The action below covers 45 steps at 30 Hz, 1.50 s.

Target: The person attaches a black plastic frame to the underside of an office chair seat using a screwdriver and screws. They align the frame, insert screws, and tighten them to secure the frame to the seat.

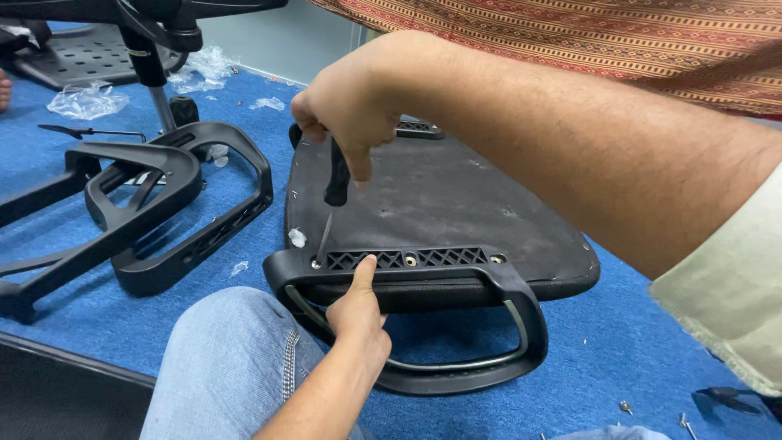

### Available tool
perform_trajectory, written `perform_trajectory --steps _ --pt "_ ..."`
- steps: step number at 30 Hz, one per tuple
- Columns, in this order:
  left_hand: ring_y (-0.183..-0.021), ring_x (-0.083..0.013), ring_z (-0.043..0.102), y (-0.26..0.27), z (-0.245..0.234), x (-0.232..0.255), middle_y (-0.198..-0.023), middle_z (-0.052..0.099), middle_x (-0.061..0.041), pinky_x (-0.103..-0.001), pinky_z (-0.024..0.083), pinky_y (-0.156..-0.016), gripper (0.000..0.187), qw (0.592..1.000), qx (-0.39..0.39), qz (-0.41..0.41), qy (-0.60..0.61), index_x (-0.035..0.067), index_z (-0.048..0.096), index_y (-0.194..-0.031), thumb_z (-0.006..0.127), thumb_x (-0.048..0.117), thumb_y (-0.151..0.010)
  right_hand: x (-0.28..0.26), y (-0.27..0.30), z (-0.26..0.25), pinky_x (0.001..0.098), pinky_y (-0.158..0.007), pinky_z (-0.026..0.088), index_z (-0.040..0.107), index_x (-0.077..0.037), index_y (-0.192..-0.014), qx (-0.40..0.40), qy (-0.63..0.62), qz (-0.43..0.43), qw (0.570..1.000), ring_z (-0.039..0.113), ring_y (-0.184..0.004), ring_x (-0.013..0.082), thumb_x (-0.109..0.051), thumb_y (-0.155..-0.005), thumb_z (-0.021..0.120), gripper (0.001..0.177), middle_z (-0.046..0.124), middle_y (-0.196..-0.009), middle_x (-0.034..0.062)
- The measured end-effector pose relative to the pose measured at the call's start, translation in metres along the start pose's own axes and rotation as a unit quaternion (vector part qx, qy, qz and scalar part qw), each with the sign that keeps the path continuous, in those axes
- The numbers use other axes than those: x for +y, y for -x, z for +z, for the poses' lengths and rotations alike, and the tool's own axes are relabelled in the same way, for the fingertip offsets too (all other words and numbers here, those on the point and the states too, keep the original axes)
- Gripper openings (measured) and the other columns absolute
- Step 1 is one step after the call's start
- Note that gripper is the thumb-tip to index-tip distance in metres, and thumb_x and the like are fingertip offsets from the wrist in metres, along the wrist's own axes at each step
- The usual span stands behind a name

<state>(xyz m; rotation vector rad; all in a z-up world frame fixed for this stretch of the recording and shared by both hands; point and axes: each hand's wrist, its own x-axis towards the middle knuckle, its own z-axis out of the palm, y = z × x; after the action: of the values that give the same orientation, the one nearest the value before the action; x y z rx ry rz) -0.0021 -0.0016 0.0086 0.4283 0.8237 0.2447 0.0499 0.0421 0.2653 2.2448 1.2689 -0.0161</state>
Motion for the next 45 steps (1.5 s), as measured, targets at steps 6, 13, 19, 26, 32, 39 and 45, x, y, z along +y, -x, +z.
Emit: perform_trajectory --steps 6,13,19,26,32,39,45 --pt "-0.095 -0.0226 0.073 -0.002 0.002 -0.003 -0.114 0.074 -0.012 -0.037 0.058 -0.083 0.054 1.000 -0.001 0.006 0.002 0.000 0.065 -0.125 0.083 0.026 -0.080 0.011 0.010 0.006 0.0388 -0.067 0.058 0.079 -0.011 -0.095 0.103 -0.032 -0.082 0.991 0.074 -0.075 0.0233 -0.018 -0.063 0.091 0.035 0.077 -0.085 0.0077" --pt "-0.094 -0.0233 0.073 -0.004 0.001 -0.003 -0.112 0.074 -0.011 -0.036 0.057 -0.079 0.051 1.000 0.014 0.010 0.004 0.002 0.067 -0.123 0.083 0.025 -0.081 0.003 0.016 0.001 0.0384 -0.064 0.055 0.081 -0.006 -0.087 0.021 -0.052 -0.038 0.998 0.073 -0.070 0.0218 -0.029 -0.072 0.085 0.027 0.077 -0.079 0.0091" --pt "-0.090 -0.0246 0.071 -0.004 0.000 -0.003 -0.108 0.075 -0.012 -0.037 0.053 -0.073 0.049 1.000 0.006 0.017 -0.004 0.001 0.069 -0.120 0.084 0.027 -0.080 -0.017 0.001 -0.016 0.0381 -0.062 0.049 0.080 -0.005 -0.085 -0.095 -0.058 0.078 0.991 0.061 -0.065 0.0222 -0.040 -0.077 0.082 0.037 0.074 -0.076 0.0065" --pt "-0.092 -0.0216 0.071 0.000 0.001 -0.003 -0.108 0.074 -0.009 -0.037 0.054 -0.077 0.048 0.999 0.007 0.015 -0.027 0.003 0.069 -0.119 0.084 0.027 -0.080 -0.001 0.003 -0.004 0.0418 -0.064 0.056 0.070 -0.011 -0.112 0.084 0.012 -0.151 0.985 0.068 -0.084 0.0257 -0.029 -0.047 0.102 0.075 0.071 -0.093 0.0031" --pt "-0.094 -0.0211 0.070 0.004 0.002 -0.003 -0.115 0.074 -0.009 -0.038 0.054 -0.081 0.050 0.999 -0.002 0.022 -0.026 0.003 0.068 -0.122 0.083 0.026 -0.080 0.002 0.016 0.006 0.0432 -0.068 0.056 0.080 -0.014 -0.098 0.171 0.058 -0.178 0.967 0.072 -0.078 0.0291 -0.023 -0.070 0.088 0.030 0.076 -0.085 0.0073" --pt "-0.098 -0.0229 0.072 0.002 -0.001 -0.002 -0.116 0.074 -0.010 -0.038 0.056 -0.083 0.052 1.000 0.019 0.007 -0.011 0.002 0.067 -0.125 0.083 0.026 -0.082 -0.012 0.016 0.009 0.0405 -0.069 0.057 0.082 -0.014 -0.088 0.139 0.010 -0.154 0.978 0.073 -0.076 0.0273 -0.026 -0.070 0.086 0.022 0.076 -0.081 0.0079" --pt "-0.094 -0.0222 0.073 -0.003 -0.002 -0.004 -0.114 0.075 -0.009 -0.037 0.058 -0.079 0.051 1.000 0.014 0.016 0.002 0.004 0.068 -0.123 0.083 0.026 -0.080 -0.016 0.004 0.005 0.0402 -0.068 0.057 0.080 -0.008 -0.085 0.077 -0.034 -0.040 0.996 0.073 -0.073 0.0275 -0.030 -0.067 0.089 0.030 0.076 -0.079 0.0104"
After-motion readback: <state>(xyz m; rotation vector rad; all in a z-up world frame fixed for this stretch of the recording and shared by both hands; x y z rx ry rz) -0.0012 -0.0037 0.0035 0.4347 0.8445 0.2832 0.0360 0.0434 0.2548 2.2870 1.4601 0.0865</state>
